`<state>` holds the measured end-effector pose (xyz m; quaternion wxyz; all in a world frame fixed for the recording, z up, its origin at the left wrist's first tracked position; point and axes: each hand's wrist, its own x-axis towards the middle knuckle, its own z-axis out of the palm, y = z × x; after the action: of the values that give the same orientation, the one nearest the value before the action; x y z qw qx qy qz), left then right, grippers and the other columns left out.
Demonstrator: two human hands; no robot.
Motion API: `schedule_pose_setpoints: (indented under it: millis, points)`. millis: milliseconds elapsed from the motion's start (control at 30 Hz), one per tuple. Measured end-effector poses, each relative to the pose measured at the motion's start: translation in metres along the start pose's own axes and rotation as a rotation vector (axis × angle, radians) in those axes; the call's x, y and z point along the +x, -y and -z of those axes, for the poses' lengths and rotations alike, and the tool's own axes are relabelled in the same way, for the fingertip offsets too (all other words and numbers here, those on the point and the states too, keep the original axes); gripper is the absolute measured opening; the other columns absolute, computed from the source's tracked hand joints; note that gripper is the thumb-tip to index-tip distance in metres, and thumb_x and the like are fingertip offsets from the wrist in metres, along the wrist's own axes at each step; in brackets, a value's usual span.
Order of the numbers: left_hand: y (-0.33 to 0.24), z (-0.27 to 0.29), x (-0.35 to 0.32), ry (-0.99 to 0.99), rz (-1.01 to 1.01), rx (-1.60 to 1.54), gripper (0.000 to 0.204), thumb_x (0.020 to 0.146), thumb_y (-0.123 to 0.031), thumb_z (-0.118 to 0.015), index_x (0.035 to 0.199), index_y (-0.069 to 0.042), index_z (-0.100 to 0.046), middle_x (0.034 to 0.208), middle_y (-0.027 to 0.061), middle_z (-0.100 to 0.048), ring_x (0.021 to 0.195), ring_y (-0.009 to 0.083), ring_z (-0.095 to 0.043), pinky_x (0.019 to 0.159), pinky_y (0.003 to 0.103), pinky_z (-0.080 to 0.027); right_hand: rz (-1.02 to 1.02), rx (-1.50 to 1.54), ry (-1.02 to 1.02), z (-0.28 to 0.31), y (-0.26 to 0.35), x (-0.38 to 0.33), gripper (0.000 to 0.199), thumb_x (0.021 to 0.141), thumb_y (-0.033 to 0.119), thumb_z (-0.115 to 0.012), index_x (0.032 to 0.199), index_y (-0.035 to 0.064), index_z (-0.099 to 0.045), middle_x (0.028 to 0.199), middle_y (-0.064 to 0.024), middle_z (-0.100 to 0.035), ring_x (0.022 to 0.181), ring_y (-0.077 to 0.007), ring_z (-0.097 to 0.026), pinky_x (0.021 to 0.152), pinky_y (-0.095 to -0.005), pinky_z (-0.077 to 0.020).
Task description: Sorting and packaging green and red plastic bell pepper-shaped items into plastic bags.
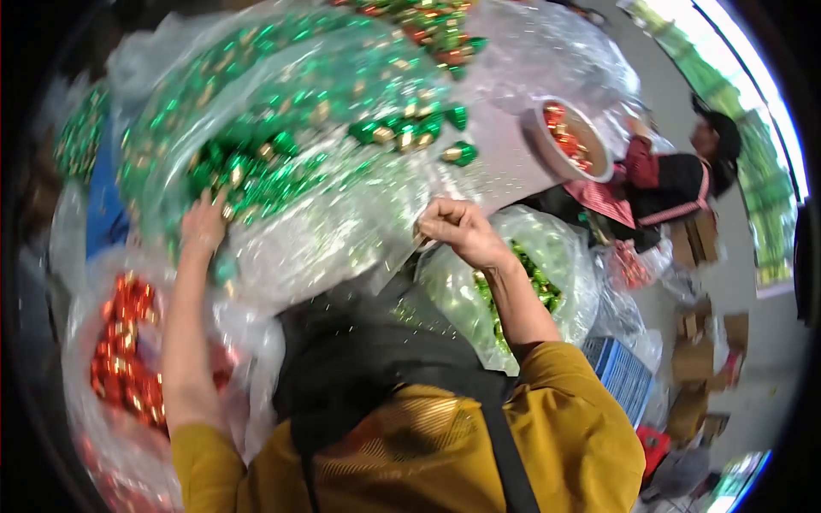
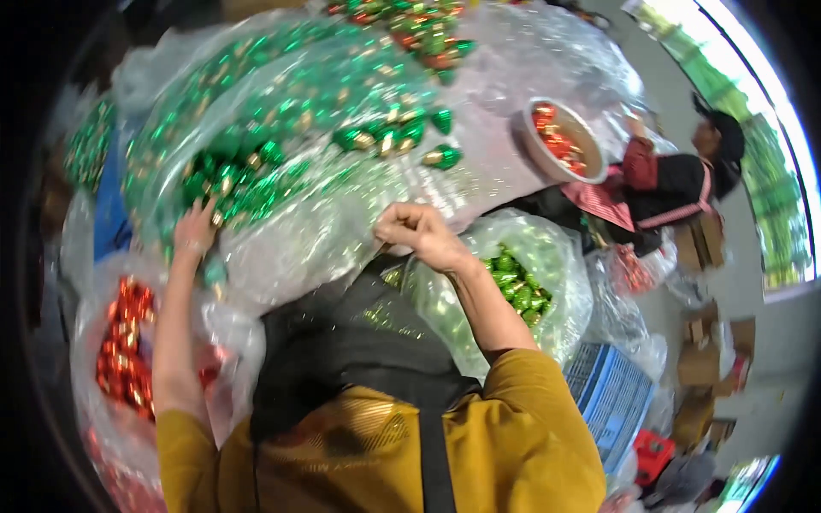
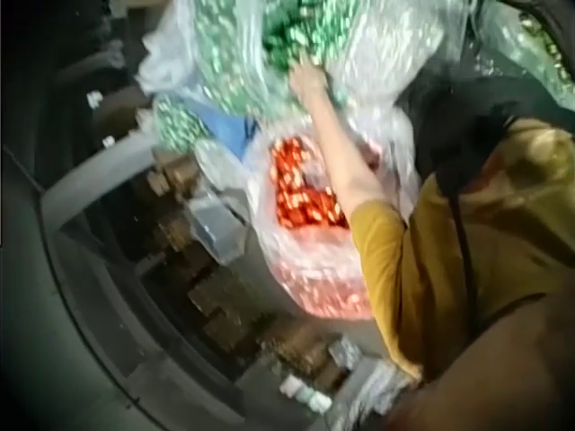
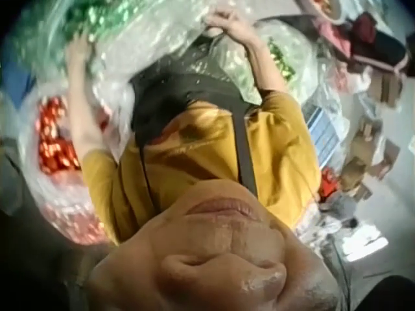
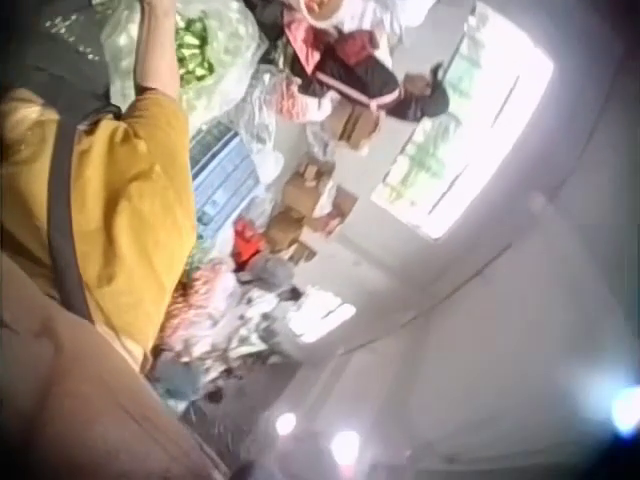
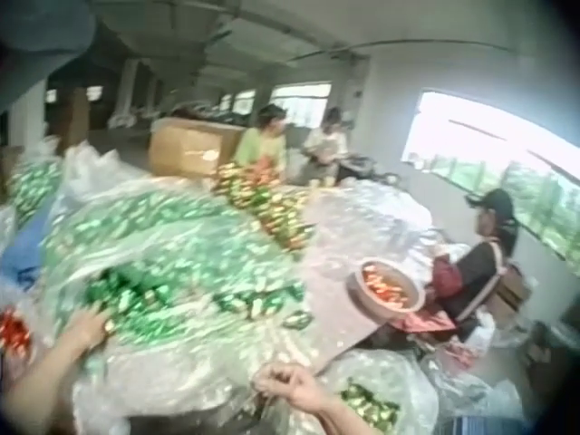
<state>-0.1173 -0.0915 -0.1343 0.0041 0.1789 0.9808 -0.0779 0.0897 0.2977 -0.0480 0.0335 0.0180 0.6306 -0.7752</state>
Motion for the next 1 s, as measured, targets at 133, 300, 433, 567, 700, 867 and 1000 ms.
schedule_pose_setpoints:
  millis: [133, 300, 433, 567, 700, 867, 1000]
  points:
    - [-0.002, -0.01, 0.007, -0.015, -0.036, 0.055, 0.059, 0.077, -0.014, -0.064, 0.132, -0.015, -0.041, 0.134, 0.016, -0.043, 0.099, 0.0323, -0.056, 0.079, 0.043, -0.048, 0.095, 0.031, -0.12, 0.055, 0.051, -0.014, 0.013, 0.087, 0.015, -0.061, 0.088, 0.0028, -0.059, 0.078, -0.0037, -0.061, 0.069, -0.0104, -0.056, 0.066, -0.0279, -0.0483]
    - [-0.016, -0.017, 0.005, -0.071, -0.064, 0.115, 0.056, 0.079, -0.022, -0.065, 0.129, -0.01, -0.043, 0.134, 0.0165, -0.043, 0.097, 0.0308, -0.057, 0.078, 0.042, -0.047, 0.227, -0.156, -0.321, 0.132, 0.104, -0.033, 0.014, 0.087, 0.016, -0.061, 0.088, 0.0015, -0.059, 0.078, -0.006, -0.061, 0.067, -0.0104, -0.056, 0.066, -0.028, -0.0506]
    - [-0.022, -0.017, -0.003, -0.063, -0.054, 0.165, 0.058, 0.079, -0.021, -0.064, 0.131, -0.007, -0.04, 0.134, 0.0192, -0.042, 0.097, 0.0308, -0.057, 0.082, 0.041, -0.046, 0.452, -0.08, -0.671, 0.224, 0.138, -0.017, 0.016, 0.087, 0.015, -0.061, 0.089, -0.0005, -0.06, 0.08, -0.0079, -0.062, 0.068, -0.0135, -0.059, 0.064, -0.0269, -0.05]
    - [-0.024, -0.009, -0.001, -0.004, -0.024, 0.201, 0.064, 0.078, -0.018, -0.066, 0.133, -0.005, -0.036, 0.136, 0.0216, -0.04, 0.101, 0.0317, -0.056, 0.086, 0.041, -0.045, 0.36, -0.34, -0.98, 0.342, 0.169, 0.016, 0.011, 0.086, 0.007, -0.057, 0.09, -0.0026, -0.06, 0.085, -0.0088, -0.063, 0.075, -0.0159, -0.06, 0.068, -0.0277, -0.0497]
    - [-0.028, -0.026, 0.007, 0.071, 0.002, 0.158, 0.068, 0.077, -0.016, -0.067, 0.135, -0.003, -0.033, 0.138, 0.0226, -0.036, 0.106, 0.0329, -0.053, 0.088, 0.041, -0.044, 0.584, -1.029, -1.168, 0.518, 0.201, 0.031, 0.012, 0.08, 0.011, -0.06, 0.081, -0.0008, -0.063, 0.075, -0.0066, -0.061, 0.064, -0.015, -0.057, 0.062, -0.0298, -0.0491]
    - [-0.011, -0.032, 0.004, 0.134, 0.089, 0.194, 0.07, 0.079, -0.015, -0.064, 0.138, -0.002, -0.03, 0.142, 0.023, -0.031, 0.111, 0.0346, -0.05, 0.091, 0.041, -0.043, 0.945, -0.431, -1.557, 0.558, 0.226, 0.098, 0.017, 0.081, 0.013, -0.059, 0.075, -0.0026, -0.061, 0.072, -0.0073, -0.059, 0.064, -0.0164, -0.057, 0.057, -0.0296, -0.0471]
    - [-0.008, -0.051, 0.006, 0.079, 0.074, 0.263, 0.069, 0.081, -0.014, -0.061, 0.14, -0.003, -0.027, 0.144, 0.0229, -0.027, 0.113, 0.0364, -0.049, 0.093, 0.042, -0.041, 1.054, -0.894, -1.865, 0.594, 0.188, 0.115, 0.021, 0.082, 0.017, -0.058, 0.08, -0.0036, -0.064, 0.074, -0.0115, -0.063, 0.065, -0.0184, -0.059, 0.058, -0.0326, -0.0481]
